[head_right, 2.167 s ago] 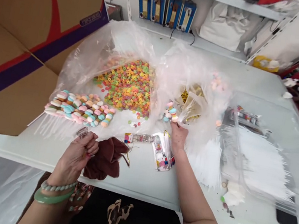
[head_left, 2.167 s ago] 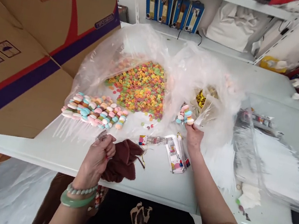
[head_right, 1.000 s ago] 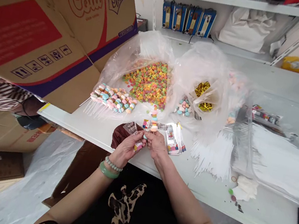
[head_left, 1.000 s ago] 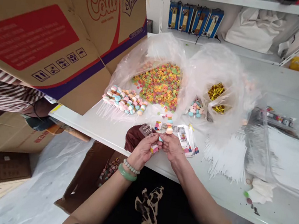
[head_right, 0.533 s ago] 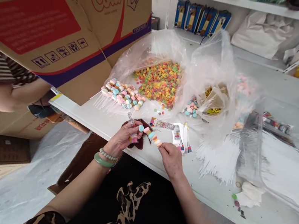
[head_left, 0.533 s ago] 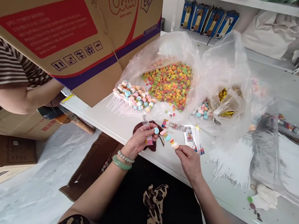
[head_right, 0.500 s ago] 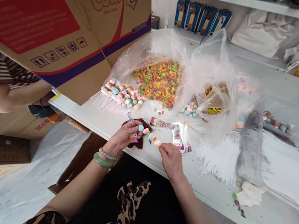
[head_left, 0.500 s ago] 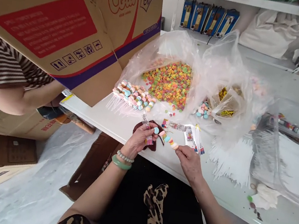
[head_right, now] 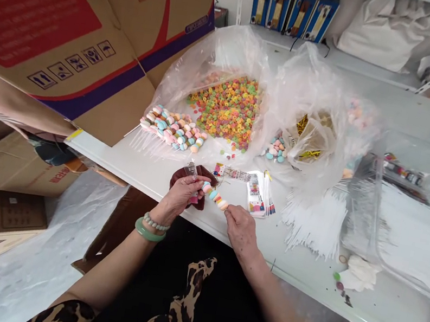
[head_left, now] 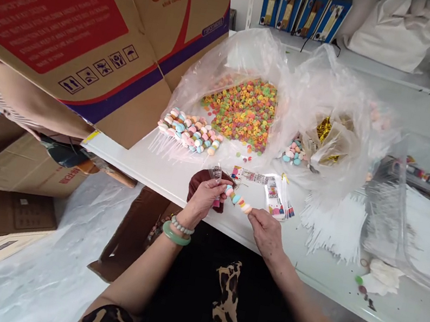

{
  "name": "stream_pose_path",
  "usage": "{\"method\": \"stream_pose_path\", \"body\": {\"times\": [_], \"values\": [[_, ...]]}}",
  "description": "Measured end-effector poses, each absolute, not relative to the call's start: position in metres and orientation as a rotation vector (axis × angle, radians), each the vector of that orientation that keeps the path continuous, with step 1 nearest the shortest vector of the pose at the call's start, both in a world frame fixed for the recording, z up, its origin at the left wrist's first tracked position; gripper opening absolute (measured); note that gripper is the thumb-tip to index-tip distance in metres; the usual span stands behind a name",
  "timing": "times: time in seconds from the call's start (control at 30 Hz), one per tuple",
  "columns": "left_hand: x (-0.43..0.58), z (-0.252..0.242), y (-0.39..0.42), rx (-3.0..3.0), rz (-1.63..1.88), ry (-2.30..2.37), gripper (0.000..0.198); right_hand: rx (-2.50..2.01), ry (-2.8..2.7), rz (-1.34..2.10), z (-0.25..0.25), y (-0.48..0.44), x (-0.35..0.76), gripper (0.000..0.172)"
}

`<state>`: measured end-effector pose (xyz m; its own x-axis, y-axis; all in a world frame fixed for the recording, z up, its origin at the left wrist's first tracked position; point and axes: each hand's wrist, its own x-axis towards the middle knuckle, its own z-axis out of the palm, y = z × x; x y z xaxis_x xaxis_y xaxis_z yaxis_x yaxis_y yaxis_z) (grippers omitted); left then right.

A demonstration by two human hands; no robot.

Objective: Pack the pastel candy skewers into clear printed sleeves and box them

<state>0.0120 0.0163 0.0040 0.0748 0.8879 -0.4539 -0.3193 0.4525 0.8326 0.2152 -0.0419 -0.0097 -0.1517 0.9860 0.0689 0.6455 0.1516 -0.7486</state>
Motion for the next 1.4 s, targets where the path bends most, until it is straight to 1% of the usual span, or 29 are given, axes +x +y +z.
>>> {"method": "stream_pose_path", "body": {"times": [0.27, 0.37, 0.47, 0.53, 0.6, 0.77, 0.83, 1.03, 1.27, 1.4], "values": [[0.026, -0.009, 0.011, 0.552, 1.082, 1.274, 0.038, -1.676, -1.799, 0.940, -0.010, -0.045, 0.200, 0.029], [0.028, -0.016, 0.008, 0.616, 1.099, 1.338, 0.033, -1.718, -1.744, 1.011, -0.011, -0.044, 0.198, 0.028], [0.031, -0.028, 0.004, 0.704, 1.142, 1.430, 0.024, -1.733, -1.673, 1.098, -0.015, -0.044, 0.195, 0.027], [0.033, -0.035, 0.002, 0.742, 1.187, 1.482, 0.022, -1.730, -1.621, 1.185, -0.019, -0.044, 0.193, 0.027], [0.035, -0.039, 0.001, 0.734, 1.196, 1.484, 0.024, -1.737, -1.538, 1.296, -0.024, -0.046, 0.192, 0.026], [0.030, -0.035, 0.002, 0.733, 1.079, 1.245, 0.041, -1.728, -1.120, 1.672, -0.033, -0.045, 0.194, 0.024], [0.028, -0.033, 0.003, 0.751, 1.075, 1.216, 0.040, -1.681, -1.011, 1.757, -0.035, -0.044, 0.197, 0.026], [0.032, -0.039, 0.003, 0.727, 1.122, 1.323, 0.030, -1.647, -0.987, 1.782, -0.045, -0.042, 0.198, 0.027], [0.035, -0.047, 0.001, 0.784, 1.086, 1.449, 0.038, -1.702, -1.029, 1.759, -0.046, -0.043, 0.196, 0.025], [0.038, -0.051, -0.002, 0.888, 1.104, 1.536, 0.031, -1.745, -1.130, 1.667, -0.046, -0.044, 0.193, 0.023]]}}
